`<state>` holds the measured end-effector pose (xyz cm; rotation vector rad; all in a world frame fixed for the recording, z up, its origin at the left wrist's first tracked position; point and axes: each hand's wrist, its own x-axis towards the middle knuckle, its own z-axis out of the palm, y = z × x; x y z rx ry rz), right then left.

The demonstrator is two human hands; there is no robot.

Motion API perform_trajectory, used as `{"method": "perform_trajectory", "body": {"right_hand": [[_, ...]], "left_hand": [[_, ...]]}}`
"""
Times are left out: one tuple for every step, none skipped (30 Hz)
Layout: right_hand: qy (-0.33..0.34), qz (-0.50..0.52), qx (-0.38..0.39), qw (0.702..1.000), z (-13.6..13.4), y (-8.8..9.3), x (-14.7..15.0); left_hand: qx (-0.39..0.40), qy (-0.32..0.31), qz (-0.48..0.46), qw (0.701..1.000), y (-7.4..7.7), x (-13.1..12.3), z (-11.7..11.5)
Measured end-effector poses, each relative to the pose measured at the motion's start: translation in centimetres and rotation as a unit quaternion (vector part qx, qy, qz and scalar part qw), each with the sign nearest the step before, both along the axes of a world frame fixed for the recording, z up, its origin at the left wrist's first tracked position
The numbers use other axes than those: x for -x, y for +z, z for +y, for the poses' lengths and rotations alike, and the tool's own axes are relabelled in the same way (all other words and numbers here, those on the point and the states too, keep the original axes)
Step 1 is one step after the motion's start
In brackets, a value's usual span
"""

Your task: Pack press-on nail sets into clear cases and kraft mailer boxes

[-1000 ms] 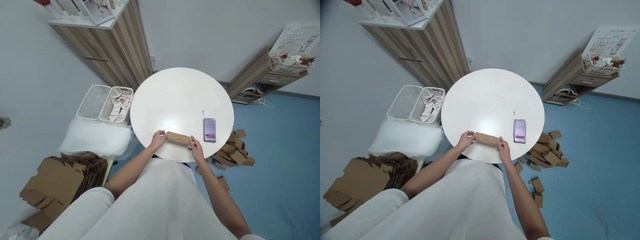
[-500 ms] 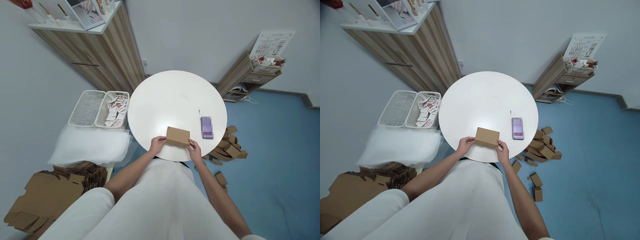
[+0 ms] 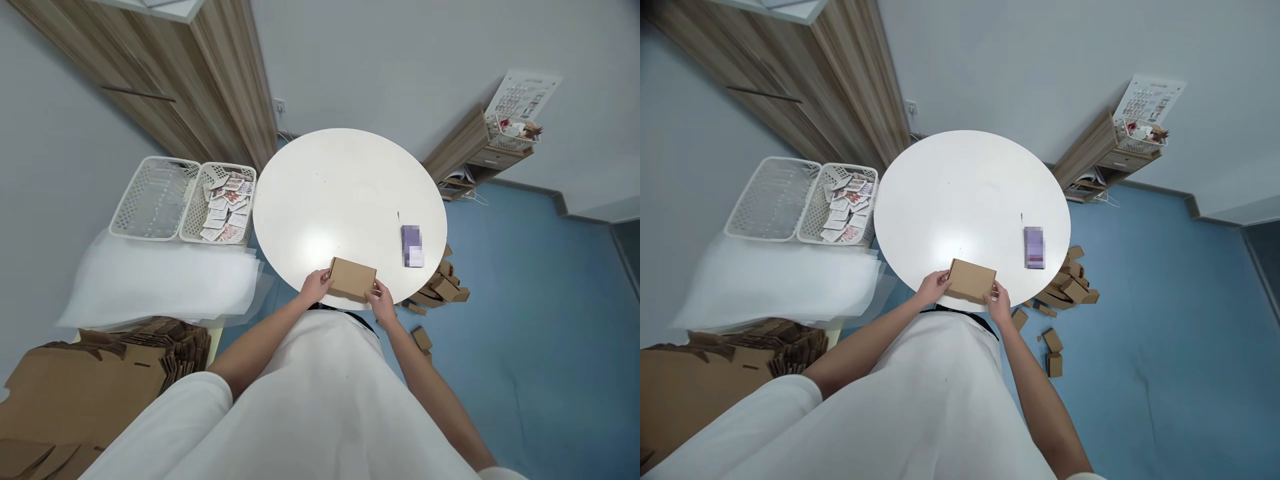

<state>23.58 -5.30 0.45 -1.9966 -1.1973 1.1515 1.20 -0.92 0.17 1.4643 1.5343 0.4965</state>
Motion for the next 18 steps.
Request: {"method": "perform_trajectory", "body": {"right_hand": [[0.005,-0.008,0.007,1.0,0.0,0.0,0.0],[0.006,-0.011,0.014,1.0,0.0,0.0,0.0],[0.005,-0.008,0.023,1.0,-0.1,0.0,0.1],[0.0,-0.004,0.031,1.0,-0.2,0.0,0.2],[-0.007,0.002,0.039,0.999,-0.3,0.0,0.3],[-0.014,0.007,0.046,0.999,-0.4,0.0,0.4],[-0.022,0.01,0.051,0.998,-0.6,-0.1,0.5],[-0.028,0.012,0.054,0.998,-0.7,-0.2,0.6],[-0.032,0.012,0.055,0.998,-0.8,-0.3,0.7],[-0.036,0.011,0.055,0.998,-0.8,-0.5,0.7],[-0.038,0.008,0.052,0.998,-0.8,-0.6,0.7],[-0.04,0.005,0.048,0.998,-0.8,-0.8,0.7],[-0.043,0.002,0.044,0.998,-0.8,-1.0,0.8],[-0.046,0.002,0.039,0.998,-0.8,-1.1,0.8],[-0.05,0.006,0.036,0.998,-0.7,-1.2,0.9],[-0.054,0.014,0.035,0.998,-0.7,-1.2,0.9],[-0.058,0.026,0.035,0.997,-0.7,-1.2,1.0],[-0.062,0.038,0.036,0.997,-0.7,-1.2,1.0]], "left_hand": [[0.01,-0.004,-0.006,1.0,-0.1,0.1,0.2],[0.019,-0.008,-0.013,1.0,-0.2,0.2,0.4],[0.024,-0.012,-0.018,0.999,-0.3,0.3,0.5],[0.026,-0.018,-0.02,0.999,-0.5,0.3,0.7],[0.026,-0.025,-0.019,0.999,-0.6,0.4,0.8],[0.023,-0.033,-0.016,0.999,-0.6,0.4,0.9],[0.018,-0.043,-0.012,0.999,-0.7,0.4,1.0],[0.011,-0.055,-0.006,0.998,-0.7,0.4,1.1],[0.004,-0.067,0.001,0.998,-0.7,0.4,1.1],[-0.006,-0.08,0.008,0.997,-0.6,0.5,1.1],[-0.015,-0.092,0.017,0.996,-0.5,0.5,1.1],[-0.025,-0.102,0.025,0.994,-0.4,0.5,1.1],[-0.033,-0.111,0.033,0.993,-0.4,0.5,1.0],[-0.04,-0.118,0.041,0.991,-0.3,0.6,1.0],[-0.044,-0.123,0.048,0.99,-0.1,0.6,1.0],[-0.045,-0.126,0.054,0.99,0.0,0.5,1.0],[-0.042,-0.123,0.059,0.99,0.1,0.5,0.9],[-0.036,-0.116,0.063,0.991,0.2,0.4,0.9]]}}
